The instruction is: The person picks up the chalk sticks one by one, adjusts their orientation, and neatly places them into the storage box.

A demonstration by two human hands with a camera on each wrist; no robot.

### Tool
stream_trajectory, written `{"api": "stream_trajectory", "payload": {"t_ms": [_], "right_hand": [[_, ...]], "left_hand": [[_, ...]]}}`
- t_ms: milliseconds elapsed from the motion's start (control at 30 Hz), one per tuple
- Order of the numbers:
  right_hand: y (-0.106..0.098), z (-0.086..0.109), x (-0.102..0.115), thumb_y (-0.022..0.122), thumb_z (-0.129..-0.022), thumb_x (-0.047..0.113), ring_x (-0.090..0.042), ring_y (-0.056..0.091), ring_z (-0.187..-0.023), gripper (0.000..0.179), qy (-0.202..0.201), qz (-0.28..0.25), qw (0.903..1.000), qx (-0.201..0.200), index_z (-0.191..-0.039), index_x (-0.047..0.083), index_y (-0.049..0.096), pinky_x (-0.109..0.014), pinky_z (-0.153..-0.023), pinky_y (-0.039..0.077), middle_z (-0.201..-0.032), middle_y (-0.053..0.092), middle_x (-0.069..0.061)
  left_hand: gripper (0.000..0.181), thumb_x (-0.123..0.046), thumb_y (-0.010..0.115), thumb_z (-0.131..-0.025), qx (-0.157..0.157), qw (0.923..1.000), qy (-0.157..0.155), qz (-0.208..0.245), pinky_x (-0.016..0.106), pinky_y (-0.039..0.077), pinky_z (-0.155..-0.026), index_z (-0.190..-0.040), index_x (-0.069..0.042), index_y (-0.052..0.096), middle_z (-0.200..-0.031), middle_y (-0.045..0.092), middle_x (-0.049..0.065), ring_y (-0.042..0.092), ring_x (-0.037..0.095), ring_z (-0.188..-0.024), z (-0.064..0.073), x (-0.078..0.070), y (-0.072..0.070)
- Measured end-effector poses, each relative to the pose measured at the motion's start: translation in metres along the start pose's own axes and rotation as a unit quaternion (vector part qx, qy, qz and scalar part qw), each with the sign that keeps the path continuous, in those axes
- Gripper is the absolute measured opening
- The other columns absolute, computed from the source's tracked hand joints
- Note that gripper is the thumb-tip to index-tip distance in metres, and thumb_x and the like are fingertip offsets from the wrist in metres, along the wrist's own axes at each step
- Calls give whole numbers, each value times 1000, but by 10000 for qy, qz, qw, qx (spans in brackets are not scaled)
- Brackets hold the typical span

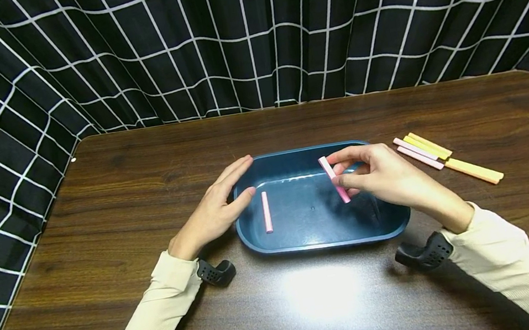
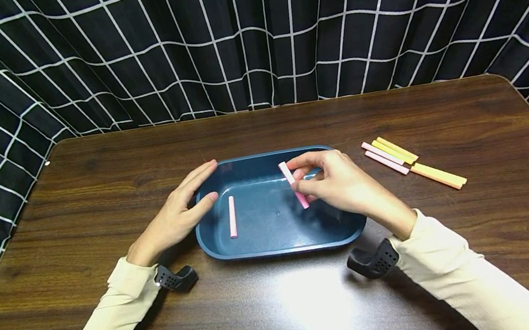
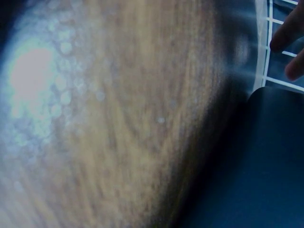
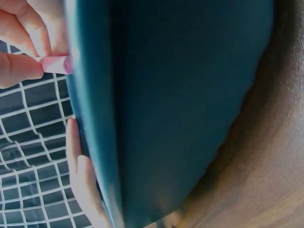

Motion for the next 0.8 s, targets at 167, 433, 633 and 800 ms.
{"api": "stream_trajectory", "payload": {"t_ms": [167,433,633,800], "right_hand": [[5,-3,0,63,-94,8,-8,69,-71,39,4,-211,9997,77,-131,-3,58,-27,-68,60,-106,66,-19],[15,-7,4,61,-92,5,-12,71,-71,41,70,-395,9989,238,-132,-5,56,-28,-69,59,-103,63,-18],[23,-11,8,60,-89,2,-13,70,-71,42,31,-332,9992,230,-131,-5,57,-29,-70,61,-100,65,-16],[26,-14,10,62,-90,3,-16,70,-72,42,42,-302,9992,269,-131,-5,57,-30,-70,61,-100,64,-18]], "left_hand": [[58,-25,55,-101,-20,10000,27,-15,47,24,-124,-153,-9,37,-162,32,6,29,21,-151,0,-1,-1],[58,-25,55,-101,2,10000,-35,-11,45,23,-124,-153,-10,37,-162,32,4,29,20,-151,0,0,0],[58,-26,54,-101,0,10000,-53,-30,45,23,-124,-154,-11,36,-162,31,3,28,19,-151,1,1,0],[58,-26,55,-101,3,10000,-29,-53,46,23,-124,-154,-10,36,-162,31,4,28,20,-151,0,1,0]]}}
Point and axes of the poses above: each hand's wrist, its own z-axis away from the middle knuckle, its own y-axis out of the palm, x = y × z, the point moved 1 cm from there along -z, towards the middle knuckle
